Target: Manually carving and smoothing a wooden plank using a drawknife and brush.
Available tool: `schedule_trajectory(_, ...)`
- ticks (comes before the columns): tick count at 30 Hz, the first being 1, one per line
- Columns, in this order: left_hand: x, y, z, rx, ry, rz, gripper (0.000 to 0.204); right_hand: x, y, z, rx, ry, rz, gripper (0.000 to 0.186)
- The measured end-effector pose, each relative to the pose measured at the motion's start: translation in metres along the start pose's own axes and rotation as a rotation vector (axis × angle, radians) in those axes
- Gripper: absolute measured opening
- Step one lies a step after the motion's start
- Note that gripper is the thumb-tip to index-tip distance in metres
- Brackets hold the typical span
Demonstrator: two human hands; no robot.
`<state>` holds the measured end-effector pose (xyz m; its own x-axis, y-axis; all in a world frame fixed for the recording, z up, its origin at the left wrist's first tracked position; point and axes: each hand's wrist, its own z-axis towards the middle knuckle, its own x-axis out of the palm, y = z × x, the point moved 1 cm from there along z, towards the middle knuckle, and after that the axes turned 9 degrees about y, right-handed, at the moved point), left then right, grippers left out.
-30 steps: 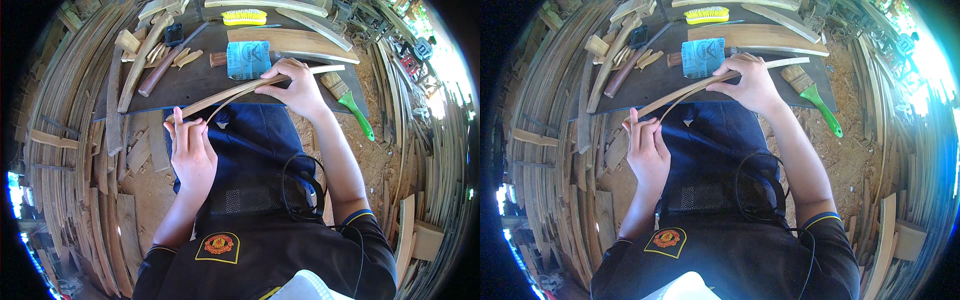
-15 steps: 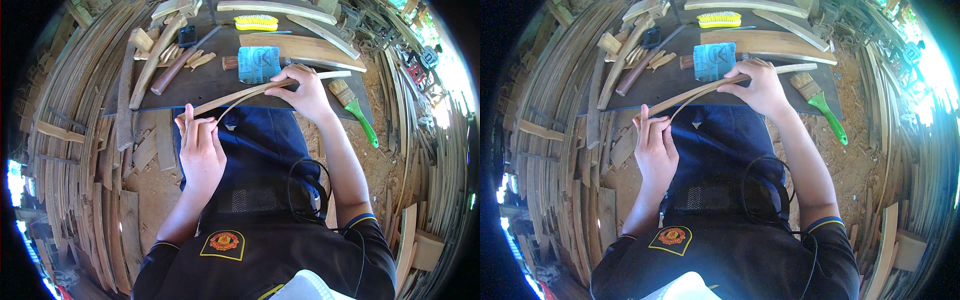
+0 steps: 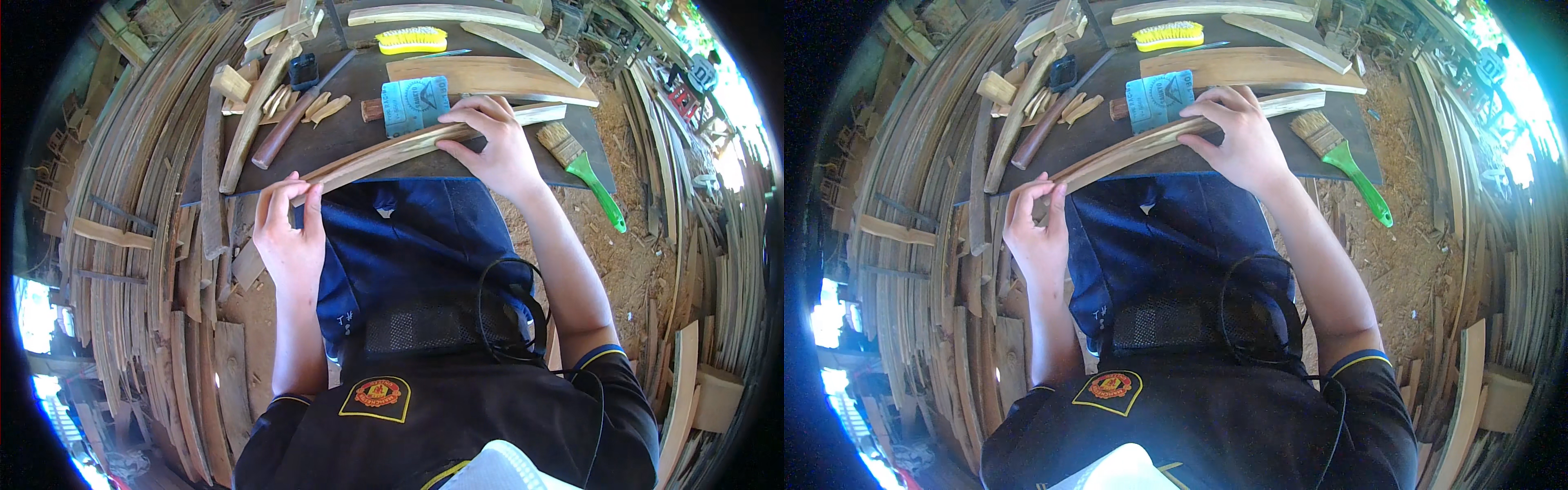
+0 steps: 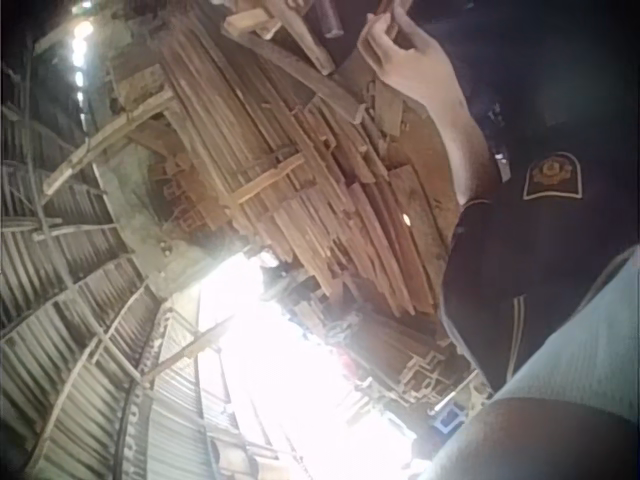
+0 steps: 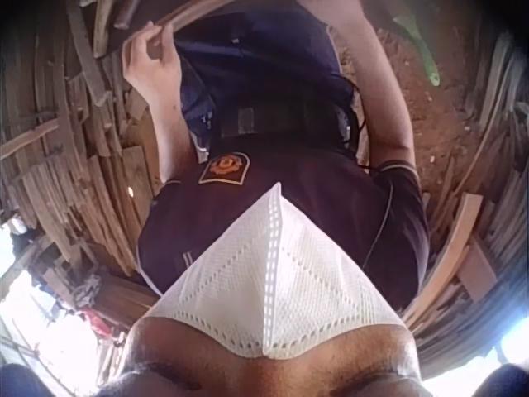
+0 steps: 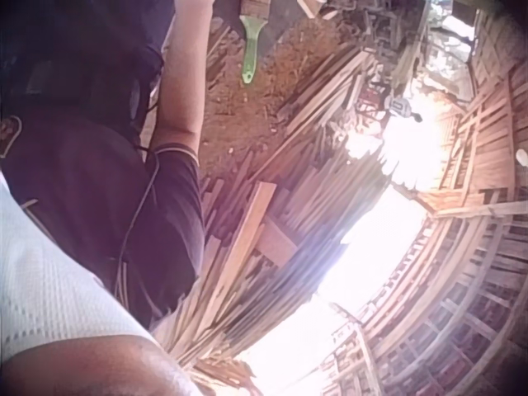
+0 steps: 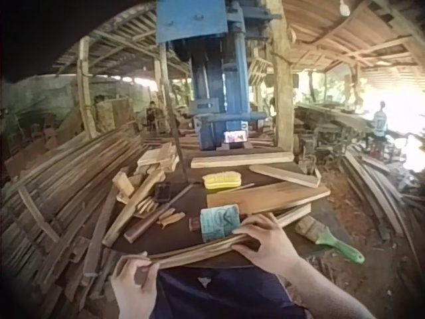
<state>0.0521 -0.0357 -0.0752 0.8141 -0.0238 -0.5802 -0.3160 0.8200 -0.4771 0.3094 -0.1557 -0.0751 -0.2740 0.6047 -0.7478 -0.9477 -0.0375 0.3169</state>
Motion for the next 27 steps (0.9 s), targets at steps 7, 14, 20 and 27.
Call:
schedule_trajectory(7, 0.002, 0.001, 0.01, -0.058, 0.017, 0.028, 0.013, 0.001, 0.001, -0.001, 0.006, 0.01, -0.011, 0.032)
schedule_trajectory(14, 0.006, 0.012, 0.011, -0.08, 0.049, -0.07, 0.017, 0.003, 0.0, -0.001, 0.012, 0.044, -0.042, 0.032)
schedule_trajectory(20, -0.002, 0.002, 0.004, -0.05, 0.117, -0.109, 0.025, 0.004, 0.001, -0.005, -0.022, -0.013, -0.088, 0.034)
schedule_trajectory(27, -0.004, 0.006, -0.012, 0.14, 0.154, 0.003, 0.035, 0.001, 0.003, -0.008, -0.069, 0.016, -0.059, 0.028)
